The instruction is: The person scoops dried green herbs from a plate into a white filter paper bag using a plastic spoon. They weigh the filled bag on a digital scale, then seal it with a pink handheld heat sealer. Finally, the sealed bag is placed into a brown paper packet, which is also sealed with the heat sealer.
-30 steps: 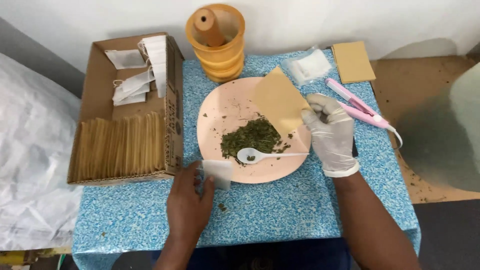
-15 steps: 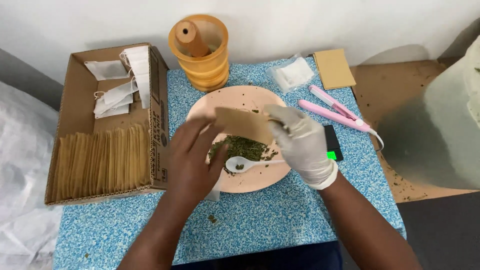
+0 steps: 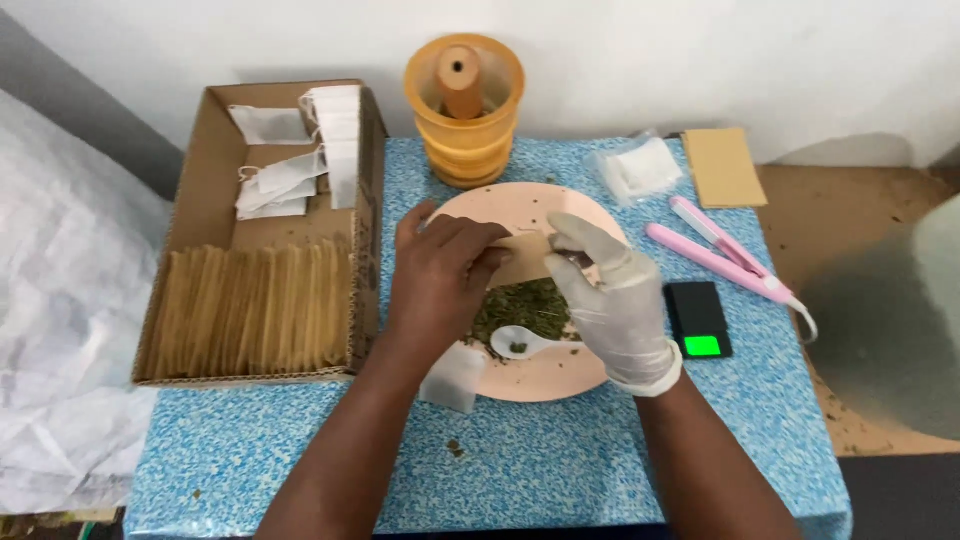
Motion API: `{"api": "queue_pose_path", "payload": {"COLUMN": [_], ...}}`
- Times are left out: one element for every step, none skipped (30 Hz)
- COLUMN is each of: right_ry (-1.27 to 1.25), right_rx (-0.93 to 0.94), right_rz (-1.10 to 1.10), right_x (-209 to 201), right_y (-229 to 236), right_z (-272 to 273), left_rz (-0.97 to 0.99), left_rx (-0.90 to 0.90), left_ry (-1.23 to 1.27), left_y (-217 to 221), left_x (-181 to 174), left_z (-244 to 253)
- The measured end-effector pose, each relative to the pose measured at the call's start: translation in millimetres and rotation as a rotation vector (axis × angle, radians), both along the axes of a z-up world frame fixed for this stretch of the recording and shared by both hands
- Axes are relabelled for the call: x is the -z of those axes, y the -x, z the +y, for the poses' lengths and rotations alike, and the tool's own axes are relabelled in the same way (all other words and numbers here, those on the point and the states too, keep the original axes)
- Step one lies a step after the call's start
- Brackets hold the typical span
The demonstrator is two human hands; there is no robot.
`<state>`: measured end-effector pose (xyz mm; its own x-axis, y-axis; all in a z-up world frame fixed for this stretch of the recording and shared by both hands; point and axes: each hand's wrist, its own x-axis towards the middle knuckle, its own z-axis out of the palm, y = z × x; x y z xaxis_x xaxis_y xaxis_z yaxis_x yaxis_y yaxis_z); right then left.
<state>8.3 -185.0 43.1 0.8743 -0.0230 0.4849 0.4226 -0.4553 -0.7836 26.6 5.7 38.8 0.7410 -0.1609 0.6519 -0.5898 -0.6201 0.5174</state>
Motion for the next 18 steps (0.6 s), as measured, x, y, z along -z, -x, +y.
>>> {"api": "queue_pose_path", "payload": {"right_ry": [-0.004, -0.041, -0.077, -0.079, -0.081, -0.082, -0.083, -0.102, -0.121, -0.123, -0.129, -0.135, -0.135, -0.148, -0.162, -0.161, -0.159, -0.157], "right_rx": [-0.006, 0.012, 0.036, 0.035, 0.047, 0.060, 0.052, 0.057, 0.067, 0.064, 0.073, 0.083, 0.083, 0.088, 0.096, 0.098, 0.094, 0.090], "right_rz": [-0.001, 0.006, 0.018, 0.021, -0.008, -0.037, -0.038, -0.074, -0.110, -0.111, -0.142, -0.173, -0.174, -0.202, -0.231, -0.232, -0.261, -0.290], "right_x": [2.5, 5.3, 8.5, 11.3, 13.9, 16.3, 20.9, 25.0, 29.1, 28.7, 28.5, 28.3, 28.0, 27.7, 27.5, 25.5, 23.7, 22.1], "right_y": [0.1, 0.2, 2.5, 1.5, 1.6, 2.0, 1.5, 1.3, 1.9, 1.8, 2.8, 3.8, 4.4, 5.0, 5.6, 6.2, 7.0, 7.8], "right_z": [1.9, 3.4, 3.6, 4.7, 4.0, 3.4, 4.3, 5.3, 5.5, 7.3, 8.2, 8.8, 9.5, 10.1, 10.2, 11.8, 13.4, 15.1], "left_rz": [-0.001, -0.001, 0.003, 0.006, -0.031, -0.068, -0.069, -0.127, -0.185, -0.187, -0.235, -0.283, -0.284, -0.281, -0.277, -0.278, -0.247, -0.217], "left_rx": [-0.006, -0.005, 0.002, 0.001, -0.017, -0.035, -0.043, -0.085, -0.122, -0.125, -0.182, -0.238, -0.238, -0.235, -0.230, -0.228, -0.203, -0.177], "left_ry": [-0.004, -0.006, -0.007, -0.009, -0.015, -0.022, -0.023, -0.023, -0.022, -0.023, -0.026, -0.029, -0.029, -0.024, -0.018, -0.017, 0.002, 0.021], "left_y": [0.5, 1.0, 2.7, 2.6, 3.3, 4.3, 6.0, 7.8, 9.6, 10.7, 12.1, 13.4, 15.5, 17.5, 19.2, 20.1, 21.3, 22.5], "left_x": [0.1, 0.5, 1.7, 2.5, 4.0, 5.2, 3.4, 1.2, -1.1, 0.7, 2.8, 4.9, 6.7, 8.4, 10.2, 9.9, 9.8, 9.9], "left_z": [0.7, 0.9, -0.2, 0.5, -0.5, -1.5, -1.3, -1.2, -1.8, -1.7, -2.5, -3.5, -4.6, -5.8, -7.4, -10.0, -12.6, -15.1]}}
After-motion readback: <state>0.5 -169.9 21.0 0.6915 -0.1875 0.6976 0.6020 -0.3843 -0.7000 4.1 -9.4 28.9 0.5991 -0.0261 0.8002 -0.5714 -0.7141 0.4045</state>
